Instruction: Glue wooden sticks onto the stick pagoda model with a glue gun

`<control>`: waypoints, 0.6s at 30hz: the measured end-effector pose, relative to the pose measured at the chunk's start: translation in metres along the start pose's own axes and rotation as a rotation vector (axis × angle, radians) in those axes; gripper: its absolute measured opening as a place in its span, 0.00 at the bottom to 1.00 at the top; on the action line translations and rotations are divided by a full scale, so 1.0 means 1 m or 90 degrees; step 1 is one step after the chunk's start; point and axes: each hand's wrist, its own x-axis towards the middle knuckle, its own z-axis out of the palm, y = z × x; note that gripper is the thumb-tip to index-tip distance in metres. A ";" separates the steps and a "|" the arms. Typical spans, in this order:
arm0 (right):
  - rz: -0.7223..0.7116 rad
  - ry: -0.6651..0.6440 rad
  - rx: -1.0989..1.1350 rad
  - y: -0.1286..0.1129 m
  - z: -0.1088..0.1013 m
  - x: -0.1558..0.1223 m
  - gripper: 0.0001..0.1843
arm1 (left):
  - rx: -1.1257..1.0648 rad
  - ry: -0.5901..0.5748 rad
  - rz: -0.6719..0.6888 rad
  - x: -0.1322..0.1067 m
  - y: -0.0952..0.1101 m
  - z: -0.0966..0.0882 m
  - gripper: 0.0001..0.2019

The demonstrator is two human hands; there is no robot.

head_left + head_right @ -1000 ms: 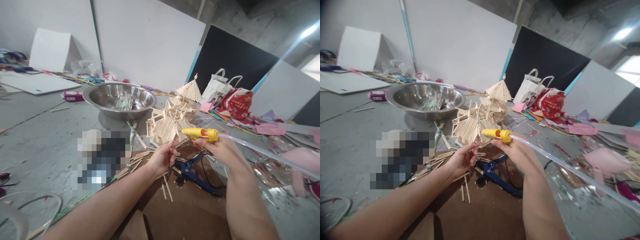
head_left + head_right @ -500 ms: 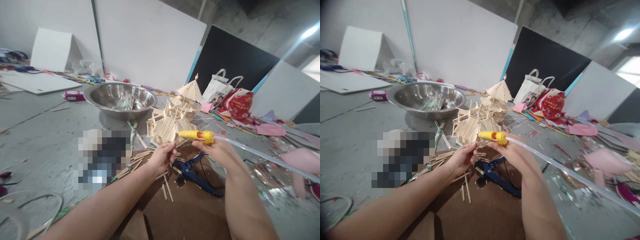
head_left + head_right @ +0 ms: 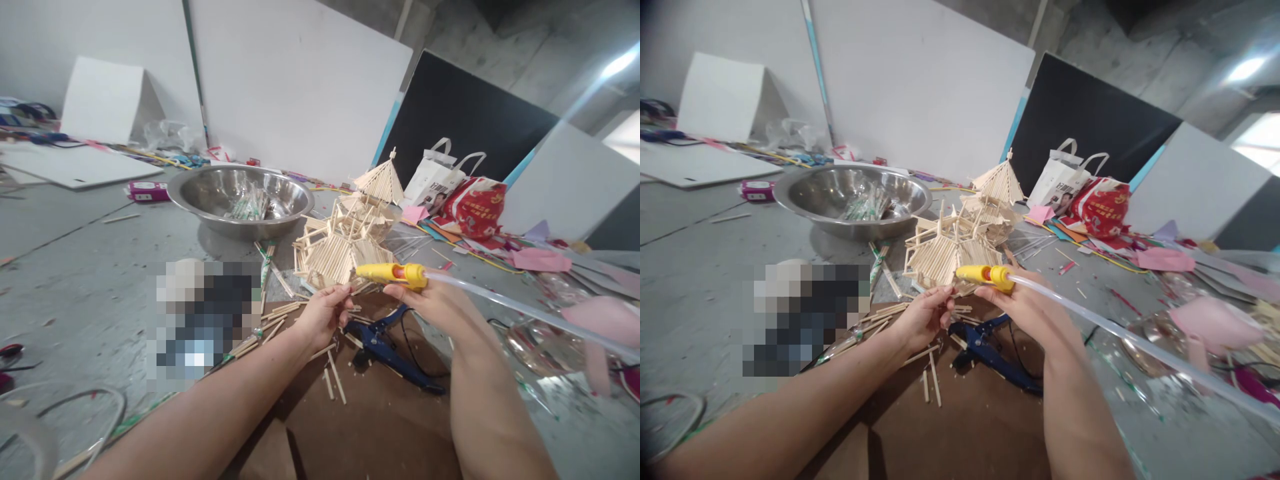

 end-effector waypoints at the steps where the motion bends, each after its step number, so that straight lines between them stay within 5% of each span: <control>1: -0.005 0.003 0.004 0.000 0.000 0.000 0.16 | -0.001 -0.001 -0.001 0.000 0.000 0.000 0.08; 9: 0.005 0.015 0.001 0.003 -0.006 -0.003 0.17 | 0.071 -0.029 -0.051 -0.008 0.004 0.000 0.10; 14: -0.016 0.065 0.063 0.007 -0.010 -0.004 0.17 | 0.364 -0.068 -0.066 -0.019 0.018 0.005 0.08; 18: -0.013 0.074 0.073 0.013 -0.015 -0.007 0.17 | 0.611 -0.077 0.018 -0.033 0.039 0.005 0.06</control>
